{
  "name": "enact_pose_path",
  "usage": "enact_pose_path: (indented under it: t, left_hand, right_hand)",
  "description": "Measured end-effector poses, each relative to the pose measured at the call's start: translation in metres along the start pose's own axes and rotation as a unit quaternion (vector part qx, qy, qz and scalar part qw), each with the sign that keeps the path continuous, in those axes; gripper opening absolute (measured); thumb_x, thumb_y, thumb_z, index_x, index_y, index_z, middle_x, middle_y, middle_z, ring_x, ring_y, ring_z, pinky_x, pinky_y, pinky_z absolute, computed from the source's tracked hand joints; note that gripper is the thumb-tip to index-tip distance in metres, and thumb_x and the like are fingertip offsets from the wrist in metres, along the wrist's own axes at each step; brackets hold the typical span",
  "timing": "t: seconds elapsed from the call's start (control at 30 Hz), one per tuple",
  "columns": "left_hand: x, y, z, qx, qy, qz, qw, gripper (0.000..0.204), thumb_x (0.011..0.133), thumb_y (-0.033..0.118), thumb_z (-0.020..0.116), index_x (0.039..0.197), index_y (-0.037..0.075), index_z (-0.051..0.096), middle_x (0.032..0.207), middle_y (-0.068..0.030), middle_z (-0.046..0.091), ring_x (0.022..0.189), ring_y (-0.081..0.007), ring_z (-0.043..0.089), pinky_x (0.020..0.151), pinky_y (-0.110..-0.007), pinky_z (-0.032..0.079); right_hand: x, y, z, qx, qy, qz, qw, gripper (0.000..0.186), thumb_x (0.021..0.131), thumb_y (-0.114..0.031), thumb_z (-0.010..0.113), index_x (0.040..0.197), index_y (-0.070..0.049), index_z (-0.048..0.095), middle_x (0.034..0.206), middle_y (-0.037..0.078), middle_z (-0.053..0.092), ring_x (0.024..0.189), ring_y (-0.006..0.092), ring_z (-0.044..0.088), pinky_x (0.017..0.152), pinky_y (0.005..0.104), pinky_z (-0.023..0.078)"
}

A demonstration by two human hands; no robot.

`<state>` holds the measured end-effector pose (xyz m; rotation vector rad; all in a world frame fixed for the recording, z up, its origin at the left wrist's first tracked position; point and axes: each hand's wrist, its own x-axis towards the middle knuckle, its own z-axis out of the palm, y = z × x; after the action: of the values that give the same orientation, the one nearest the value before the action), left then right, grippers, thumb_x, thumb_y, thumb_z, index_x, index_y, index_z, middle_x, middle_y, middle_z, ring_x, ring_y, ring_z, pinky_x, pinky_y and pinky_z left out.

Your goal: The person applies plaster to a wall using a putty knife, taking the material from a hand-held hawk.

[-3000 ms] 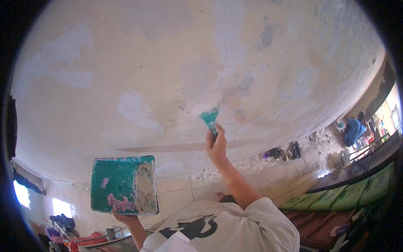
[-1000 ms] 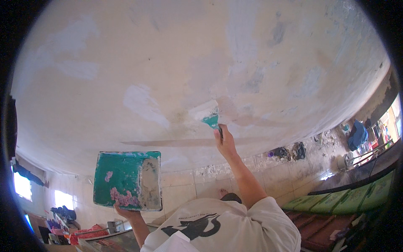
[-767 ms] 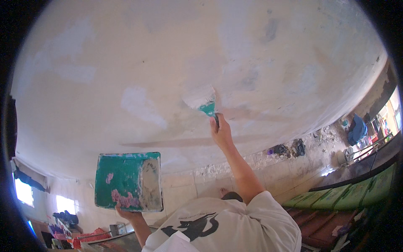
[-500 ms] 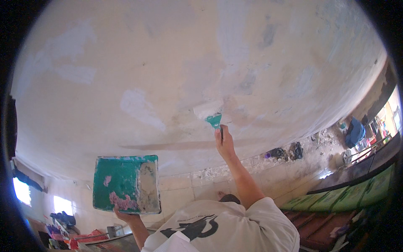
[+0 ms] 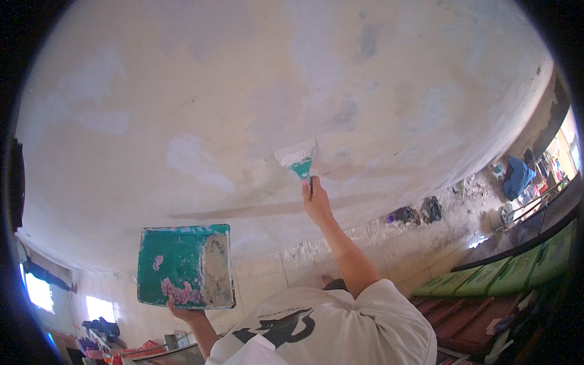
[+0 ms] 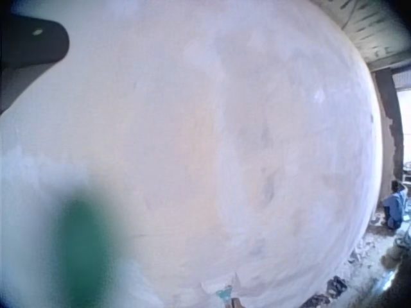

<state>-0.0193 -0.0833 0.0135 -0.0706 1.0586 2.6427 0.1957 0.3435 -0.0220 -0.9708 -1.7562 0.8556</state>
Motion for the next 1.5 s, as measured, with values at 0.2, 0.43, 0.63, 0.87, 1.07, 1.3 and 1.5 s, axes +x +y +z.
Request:
enact_pose_path:
  t: [0.2,0.43,0.63,0.87,1.07,1.3,1.5]
  left_hand:
    - [0.001,-0.003,0.001,-0.01,-0.024,0.018,1.0,0.076,0.078,0.039,0.057,0.146,0.01,0.043,0.142,-0.0143,0.05,0.128,-0.0354,0.048,0.105,-0.054,0.042]
    - [0.0,-0.002,-0.001,-0.012,-0.022,0.007,1.0,0.073,0.08,0.038,0.056,0.146,0.011,0.044,0.143,-0.0127,0.049,0.127,-0.0337,0.049,0.105,-0.051,0.041]
    - [0.003,-0.002,-0.008,-0.025,-0.012,-0.009,1.0,0.07,0.081,0.038,0.055,0.145,0.012,0.046,0.142,-0.012,0.05,0.125,-0.0322,0.049,0.105,-0.049,0.042]
    - [0.001,-0.004,0.002,0.008,0.021,0.018,1.0,0.072,0.079,0.037,0.054,0.145,0.011,0.045,0.141,-0.0124,0.05,0.123,-0.0321,0.05,0.103,-0.051,0.044]
    - [0.001,-0.004,-0.002,-0.015,0.009,-0.005,1.0,0.075,0.077,0.039,0.056,0.146,0.011,0.045,0.14,-0.0125,0.051,0.125,-0.0342,0.05,0.102,-0.052,0.044]
    - [0.003,-0.006,-0.002,-0.012,0.014,0.001,1.0,0.074,0.079,0.038,0.054,0.147,0.011,0.044,0.142,-0.0099,0.049,0.126,-0.0305,0.048,0.106,-0.05,0.041]
    - [-0.005,-0.002,0.014,0.01,0.032,0.025,0.999,0.068,0.08,0.034,0.055,0.144,0.012,0.047,0.141,-0.0066,0.05,0.123,-0.0256,0.05,0.104,-0.043,0.042]
  right_hand:
    - [-0.017,-0.019,-0.013,0.078,0.009,0.002,0.997,0.036,0.107,-0.037,0.041,0.11,-0.002,0.048,0.073,0.014,0.059,0.065,0.0292,0.061,0.06,0.0407,0.046]
    - [0.022,-0.037,-0.003,0.01,0.025,-0.037,0.999,0.035,0.108,-0.036,0.04,0.107,-0.002,0.049,0.066,0.008,0.054,0.057,0.0182,0.055,0.055,0.0341,0.044]
    - [-0.039,0.017,0.018,0.029,-0.009,0.021,0.999,0.032,0.108,-0.033,0.042,0.105,-0.002,0.047,0.065,0.009,0.053,0.056,0.0191,0.055,0.053,0.0354,0.043]
    - [-0.003,-0.067,0.003,0.075,-0.02,-0.002,0.997,0.034,0.106,-0.033,0.047,0.114,0.0,0.049,0.078,0.024,0.06,0.072,0.0418,0.062,0.063,0.0455,0.046]
    - [0.002,-0.071,0.012,0.013,-0.007,-0.027,1.0,0.03,0.105,-0.03,0.05,0.112,0.0,0.049,0.074,0.022,0.059,0.066,0.0412,0.06,0.059,0.046,0.046]
    - [-0.039,-0.034,0.014,-0.015,-0.014,-0.03,0.999,0.027,0.103,-0.027,0.053,0.112,-0.002,0.051,0.074,0.022,0.06,0.069,0.0427,0.062,0.06,0.0475,0.048]
    - [0.003,-0.097,0.012,-0.029,-0.003,-0.059,0.998,0.028,0.101,-0.03,0.056,0.112,-0.004,0.052,0.076,0.02,0.064,0.071,0.0433,0.064,0.062,0.049,0.049]
